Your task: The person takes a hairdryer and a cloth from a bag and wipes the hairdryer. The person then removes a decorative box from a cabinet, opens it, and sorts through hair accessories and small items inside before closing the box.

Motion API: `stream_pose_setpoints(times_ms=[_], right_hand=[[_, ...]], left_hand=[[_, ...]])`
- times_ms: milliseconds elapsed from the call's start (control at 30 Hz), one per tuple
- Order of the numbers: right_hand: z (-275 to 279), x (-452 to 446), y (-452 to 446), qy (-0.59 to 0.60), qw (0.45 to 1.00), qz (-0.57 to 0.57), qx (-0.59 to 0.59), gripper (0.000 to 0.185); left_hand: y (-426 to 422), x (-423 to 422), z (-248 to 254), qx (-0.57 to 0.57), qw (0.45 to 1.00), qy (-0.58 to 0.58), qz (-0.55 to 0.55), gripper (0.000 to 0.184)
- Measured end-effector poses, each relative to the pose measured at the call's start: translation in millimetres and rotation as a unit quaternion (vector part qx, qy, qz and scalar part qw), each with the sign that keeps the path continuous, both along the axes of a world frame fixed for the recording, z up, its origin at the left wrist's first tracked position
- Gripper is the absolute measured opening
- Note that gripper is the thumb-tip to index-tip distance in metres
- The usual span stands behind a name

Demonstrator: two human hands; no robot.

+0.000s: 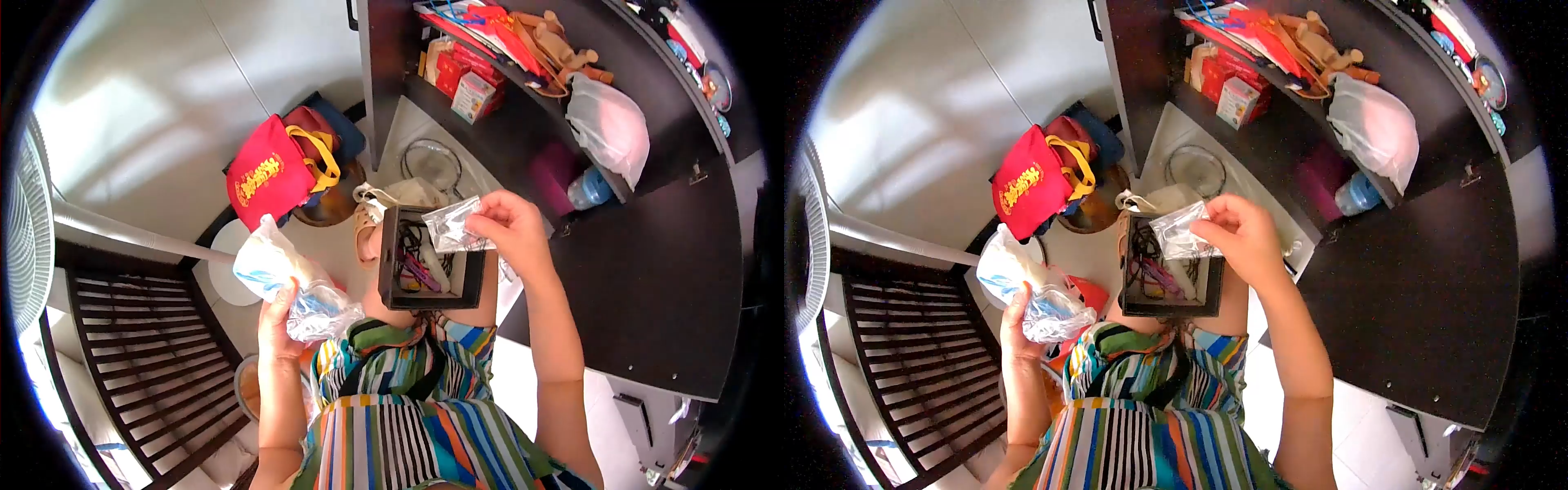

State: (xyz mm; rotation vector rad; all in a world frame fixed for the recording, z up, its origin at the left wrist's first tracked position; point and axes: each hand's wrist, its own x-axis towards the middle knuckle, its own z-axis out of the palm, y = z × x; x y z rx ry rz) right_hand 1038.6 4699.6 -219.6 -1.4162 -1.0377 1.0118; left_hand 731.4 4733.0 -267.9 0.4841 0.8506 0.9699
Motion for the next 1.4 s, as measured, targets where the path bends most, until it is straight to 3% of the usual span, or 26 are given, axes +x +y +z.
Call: stream_pose_setpoints(times_ms=[200, 400, 800, 900, 1133, 1167, 1267, 1400], right_hand=[[16, 1, 0, 0.081, 0.995, -0.021, -0.057, 0.008], [15, 0, 2, 0.152, 0.988, 0.015, 0.035, 0.008], [24, -9, 1, 0.134, 0.98, 0.019, 0.148, 0.013], [27, -13, -2, 0.11, 0.98, 0.015, 0.168, 0.012], [25, -28, 2, 0.013, 0.936, 0.06, 0.348, 0.015], [28, -29, 3, -0.064, 0.922, 0.062, 0.377, 0.015], [32, -31, 3, -0.17, 0.895, 0.074, 0.405, 0.015], [34, -40, 4, -0.201, 0.884, 0.093, 0.413, 0.016]], left_hand=[[-3, 13, 23, -0.001, 1.0, -0.015, 0.003, 0.05], [-5, 16, 33, -0.025, 0.998, -0.052, 0.011, 0.042], [-4, 17, 28, -0.009, 0.999, -0.046, -0.003, 0.043], [-3, 19, 22, -0.008, 0.999, -0.048, -0.024, 0.043], [-3, 43, 41, 0.04, 0.994, -0.036, -0.091, 0.044], [-3, 47, 41, 0.04, 0.994, -0.027, -0.098, 0.044], [-2, 55, 45, 0.03, 0.99, -0.045, -0.128, 0.044], [-3, 64, 38, 0.047, 0.986, -0.069, -0.143, 0.052]])
